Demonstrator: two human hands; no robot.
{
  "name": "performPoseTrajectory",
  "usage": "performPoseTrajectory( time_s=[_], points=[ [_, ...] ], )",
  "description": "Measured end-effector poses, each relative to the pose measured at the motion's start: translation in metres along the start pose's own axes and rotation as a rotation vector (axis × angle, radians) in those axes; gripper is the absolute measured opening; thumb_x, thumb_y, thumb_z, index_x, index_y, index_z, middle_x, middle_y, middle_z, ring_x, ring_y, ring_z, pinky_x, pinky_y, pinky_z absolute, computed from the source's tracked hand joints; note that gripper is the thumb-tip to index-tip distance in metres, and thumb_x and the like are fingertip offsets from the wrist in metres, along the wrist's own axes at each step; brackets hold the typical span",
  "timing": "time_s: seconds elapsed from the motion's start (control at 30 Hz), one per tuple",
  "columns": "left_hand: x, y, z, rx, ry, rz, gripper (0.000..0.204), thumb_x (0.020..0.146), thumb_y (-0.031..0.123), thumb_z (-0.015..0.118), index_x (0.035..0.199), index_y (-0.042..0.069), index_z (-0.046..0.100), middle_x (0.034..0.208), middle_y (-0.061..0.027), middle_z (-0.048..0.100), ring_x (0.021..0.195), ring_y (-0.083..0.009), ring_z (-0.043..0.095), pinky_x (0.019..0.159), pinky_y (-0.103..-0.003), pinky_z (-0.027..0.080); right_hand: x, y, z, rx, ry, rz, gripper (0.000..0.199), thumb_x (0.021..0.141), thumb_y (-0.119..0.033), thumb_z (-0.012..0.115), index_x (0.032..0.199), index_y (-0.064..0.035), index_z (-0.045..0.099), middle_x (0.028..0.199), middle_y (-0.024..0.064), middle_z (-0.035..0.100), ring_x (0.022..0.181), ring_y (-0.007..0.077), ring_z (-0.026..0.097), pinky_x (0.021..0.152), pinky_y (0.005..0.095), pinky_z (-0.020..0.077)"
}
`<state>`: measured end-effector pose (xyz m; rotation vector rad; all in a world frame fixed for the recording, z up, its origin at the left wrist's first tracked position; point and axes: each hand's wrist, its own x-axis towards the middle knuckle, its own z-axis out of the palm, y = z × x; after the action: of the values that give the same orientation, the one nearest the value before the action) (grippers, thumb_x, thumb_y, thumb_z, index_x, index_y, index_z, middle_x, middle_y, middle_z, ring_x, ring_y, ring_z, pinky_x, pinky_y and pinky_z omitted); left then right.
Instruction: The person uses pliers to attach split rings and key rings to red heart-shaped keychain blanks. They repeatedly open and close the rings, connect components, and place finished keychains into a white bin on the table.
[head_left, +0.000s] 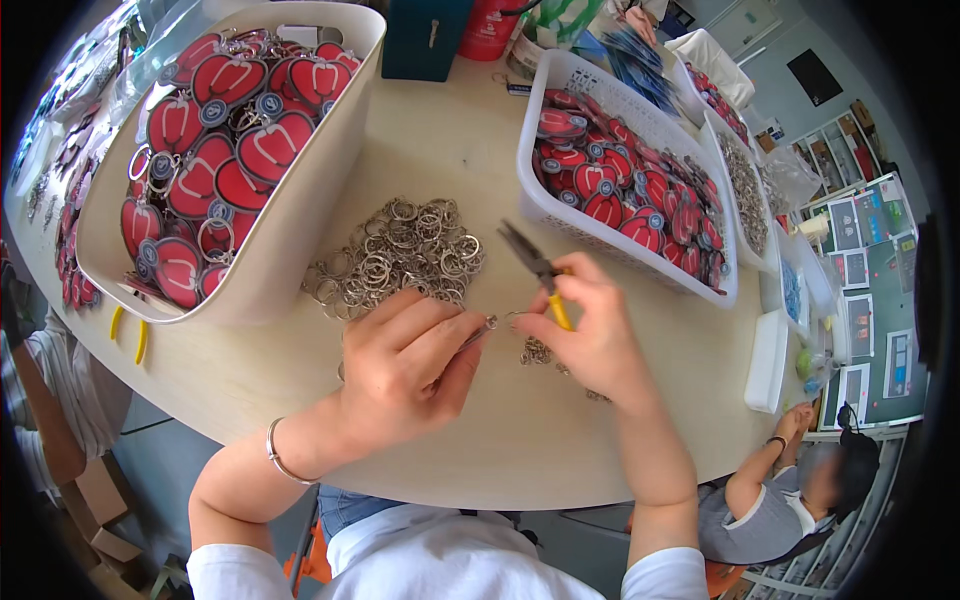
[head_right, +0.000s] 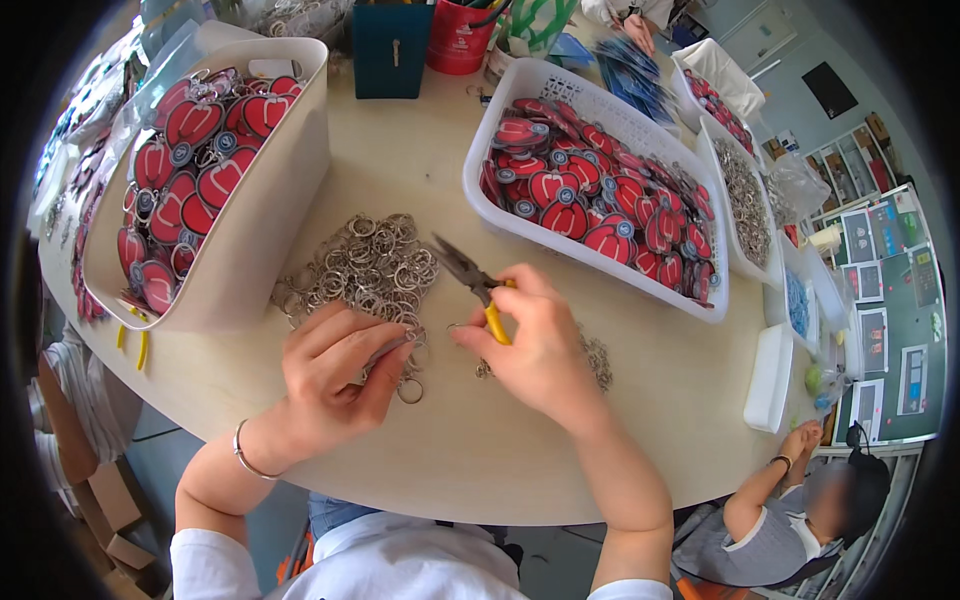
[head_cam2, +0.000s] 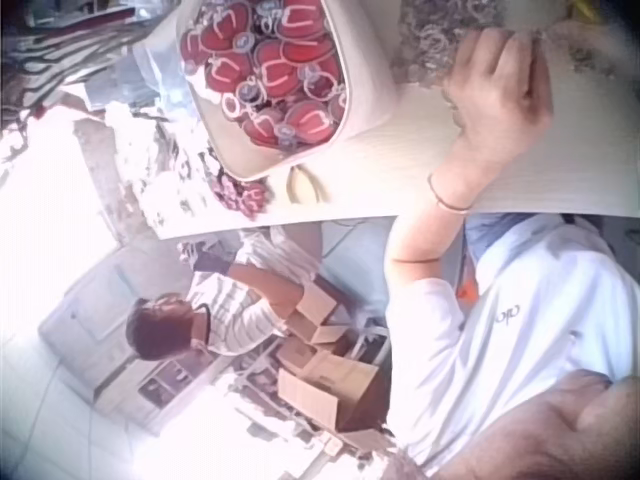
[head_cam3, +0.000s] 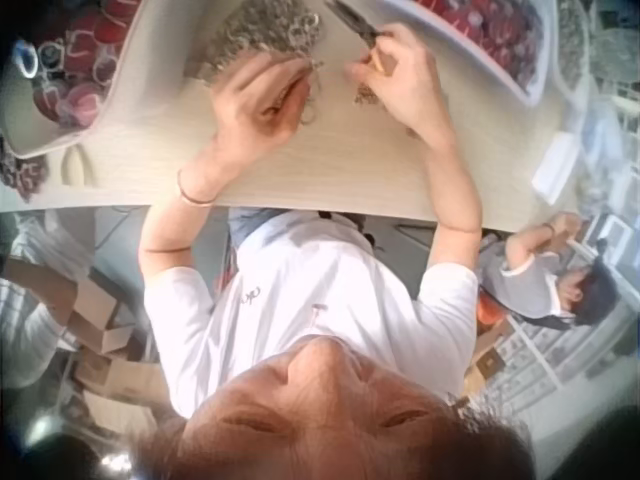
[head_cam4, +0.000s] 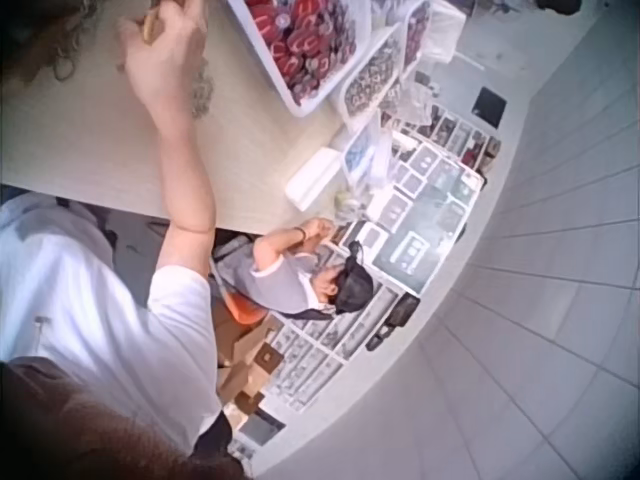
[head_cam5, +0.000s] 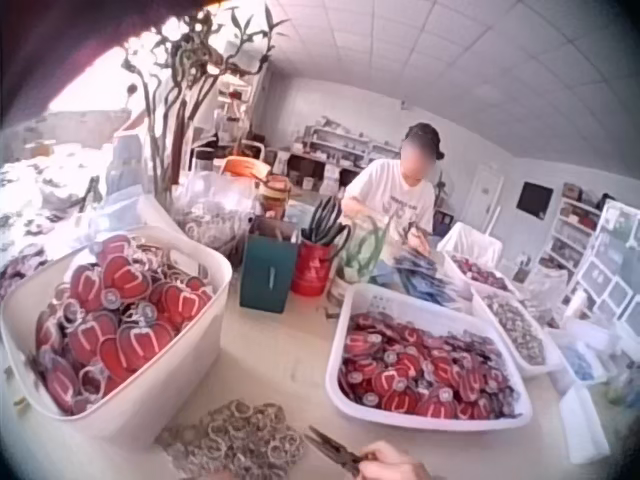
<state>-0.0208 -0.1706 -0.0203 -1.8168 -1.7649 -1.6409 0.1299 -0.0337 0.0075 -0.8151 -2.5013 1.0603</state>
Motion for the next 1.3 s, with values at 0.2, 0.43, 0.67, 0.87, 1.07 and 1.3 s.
performPoseTrajectory(
  time_s=[0.2, 0.43, 0.67, 0.87, 1.07, 1.3],
  points=[
    [-0.002, 0.003, 0.002, 0.018, -0.001, 0.064, 0.022, 0.062, -0.001, 0.074, 0.083, 0.002, 0.066, 0.069, -0.0048, 0.059, 0.053, -0.0178, 0.052, 0.041, -0.03, 0.04, -0.012, -0.038, -0.027, 0.09, 0.131, -0.127, 0.018, 0.073, -0.006, 0.079, 0.076, 0.0027, 0.064, 0.09, 0.0078, 0.053, 0.074, 0.015, 0.056, 0.063, 0.0274, 0.0467],
    [-0.004, 0.004, 0.001, -0.011, -0.032, 0.068, 0.027, 0.059, -0.006, 0.072, 0.085, 0.0, 0.066, 0.073, -0.008, 0.062, 0.054, -0.0194, 0.053, 0.045, -0.029, 0.04, -0.013, -0.057, -0.031, 0.062, 0.145, -0.235, 0.018, 0.071, -0.008, 0.08, 0.075, 0.001, 0.065, 0.093, 0.0083, 0.055, 0.075, 0.0148, 0.056, 0.066, 0.0263, 0.0454],
    [-0.005, 0.003, 0.003, 0.006, 0.012, 0.113, 0.027, 0.06, 0.001, 0.074, 0.086, 0.002, 0.067, 0.069, -0.0021, 0.057, 0.053, -0.0157, 0.05, 0.039, -0.029, 0.039, -0.012, -0.069, -0.022, 0.124, 0.13, -0.193, 0.023, 0.071, -0.014, 0.08, 0.073, 0.0, 0.063, 0.093, 0.0075, 0.053, 0.079, 0.0146, 0.05, 0.071, 0.0266, 0.0405],
    [-0.007, 0.003, 0.003, 0.03, 0.037, 0.136, 0.03, 0.057, 0.001, 0.073, 0.086, 0.002, 0.067, 0.07, -0.0013, 0.055, 0.054, -0.0149, 0.049, 0.039, -0.028, 0.039, -0.008, -0.066, -0.02, 0.072, 0.141, -0.259, 0.018, 0.071, -0.008, 0.08, 0.076, 0.0009, 0.065, 0.092, 0.0094, 0.055, 0.079, 0.0169, 0.055, 0.069, 0.0272, 0.0448],
    [-0.007, 0.003, 0.003, 0.042, 0.048, 0.154, 0.032, 0.055, 0.001, 0.073, 0.086, 0.002, 0.067, 0.07, -0.0016, 0.056, 0.054, -0.0148, 0.049, 0.039, -0.027, 0.039, -0.008, -0.068, -0.021, 0.081, 0.16, -0.262, 0.017, 0.072, -0.006, 0.079, 0.077, 0.0016, 0.065, 0.09, 0.0083, 0.054, 0.079, 0.0163, 0.055, 0.071, 0.0269, 0.0448],
    [-0.007, 0.004, 0.002, 0.048, 0.049, 0.174, 0.033, 0.054, 0.001, 0.072, 0.086, 0.001, 0.067, 0.071, -0.002, 0.057, 0.054, -0.0146, 0.049, 0.039, -0.027, 0.038, -0.008, -0.068, -0.023, 0.07, 0.194, -0.252, 0.017, 0.072, -0.006, 0.079, 0.077, 0.0013, 0.065, 0.089, 0.0084, 0.054, 0.079, 0.016, 0.054, 0.072, 0.027, 0.0445]
  ],
)
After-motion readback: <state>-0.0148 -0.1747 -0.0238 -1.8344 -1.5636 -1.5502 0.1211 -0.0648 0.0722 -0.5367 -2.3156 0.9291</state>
